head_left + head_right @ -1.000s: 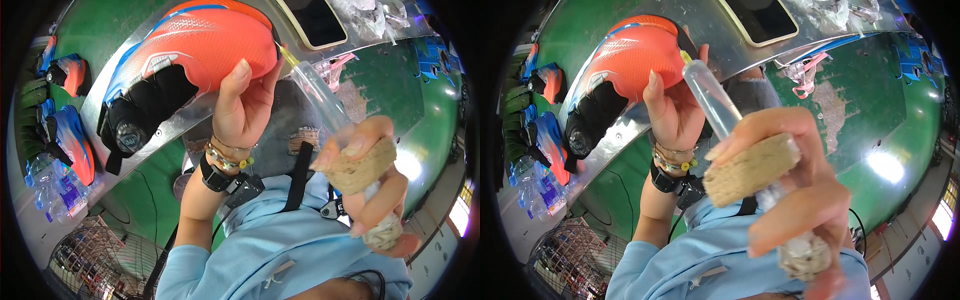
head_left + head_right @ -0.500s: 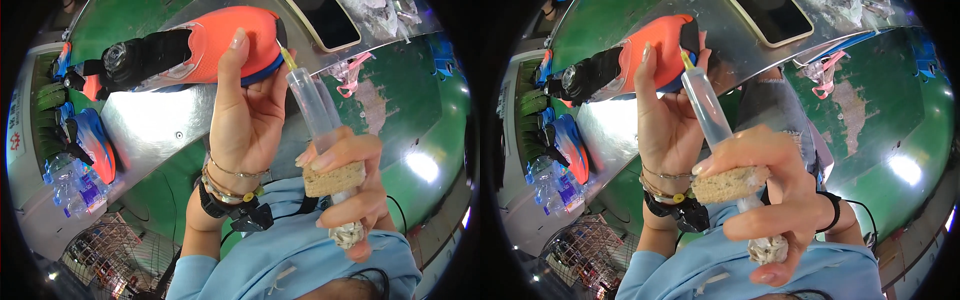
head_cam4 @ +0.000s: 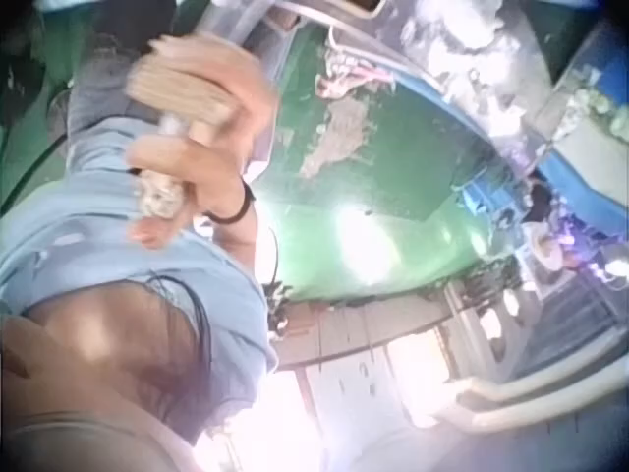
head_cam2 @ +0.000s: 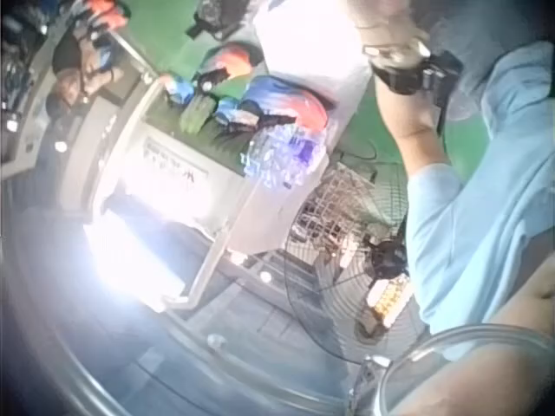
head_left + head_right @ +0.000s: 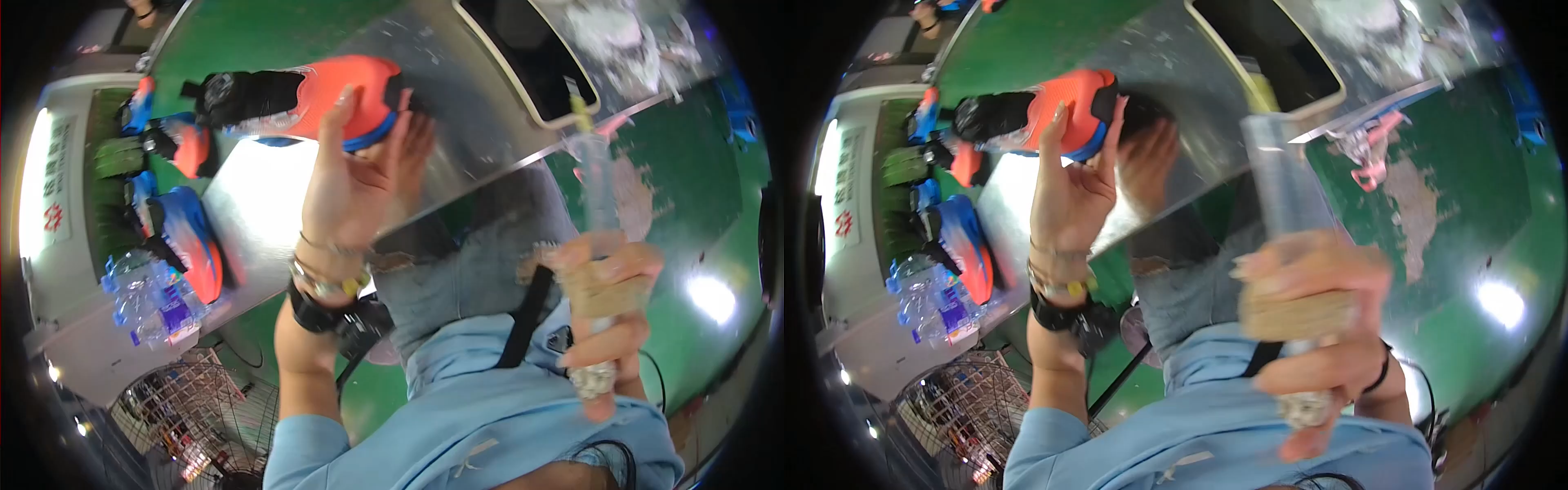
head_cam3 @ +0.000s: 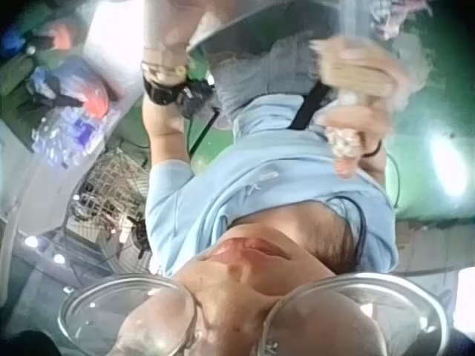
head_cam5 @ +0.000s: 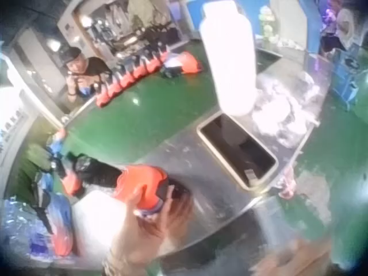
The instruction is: Applying glue to the seams of a shoe using a syringe.
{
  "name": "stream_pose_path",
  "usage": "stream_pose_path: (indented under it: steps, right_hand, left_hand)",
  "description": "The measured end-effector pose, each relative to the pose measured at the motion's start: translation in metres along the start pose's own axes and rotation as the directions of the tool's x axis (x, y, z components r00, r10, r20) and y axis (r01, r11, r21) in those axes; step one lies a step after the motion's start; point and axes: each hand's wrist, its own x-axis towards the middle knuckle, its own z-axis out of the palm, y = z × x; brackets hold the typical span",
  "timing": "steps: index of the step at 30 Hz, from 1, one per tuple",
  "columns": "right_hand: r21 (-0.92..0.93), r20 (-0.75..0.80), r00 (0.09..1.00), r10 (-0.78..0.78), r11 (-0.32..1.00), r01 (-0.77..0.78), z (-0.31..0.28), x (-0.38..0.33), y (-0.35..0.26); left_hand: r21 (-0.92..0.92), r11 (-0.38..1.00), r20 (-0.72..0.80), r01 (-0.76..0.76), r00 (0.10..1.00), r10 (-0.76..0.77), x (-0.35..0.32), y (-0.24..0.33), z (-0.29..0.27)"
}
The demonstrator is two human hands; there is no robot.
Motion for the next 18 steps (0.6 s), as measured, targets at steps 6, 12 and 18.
stream_pose_path:
  steps: [6, 12, 18]
  right_hand:
    - [-0.243, -0.212, 0.946, 0.245, 0.925, -0.294, -0.022, 0.002, -0.005]
    - [-0.285, -0.272, 0.933, 0.236, 0.906, -0.313, -0.046, 0.013, 0.018]
    - [-0.315, -0.381, 0.907, 0.180, 0.897, -0.310, -0.077, 0.044, 0.053]
  left_hand:
    - [0.027, 0.835, -0.244, -0.549, 0.807, 0.538, 0.108, 0.170, -0.125]
    - [0.425, 0.673, -0.325, -0.606, 0.591, 0.738, 0.145, 0.176, -0.141]
    - [0.382, 0.872, 0.042, -0.305, 0.949, 0.314, 0.251, 0.139, -0.028]
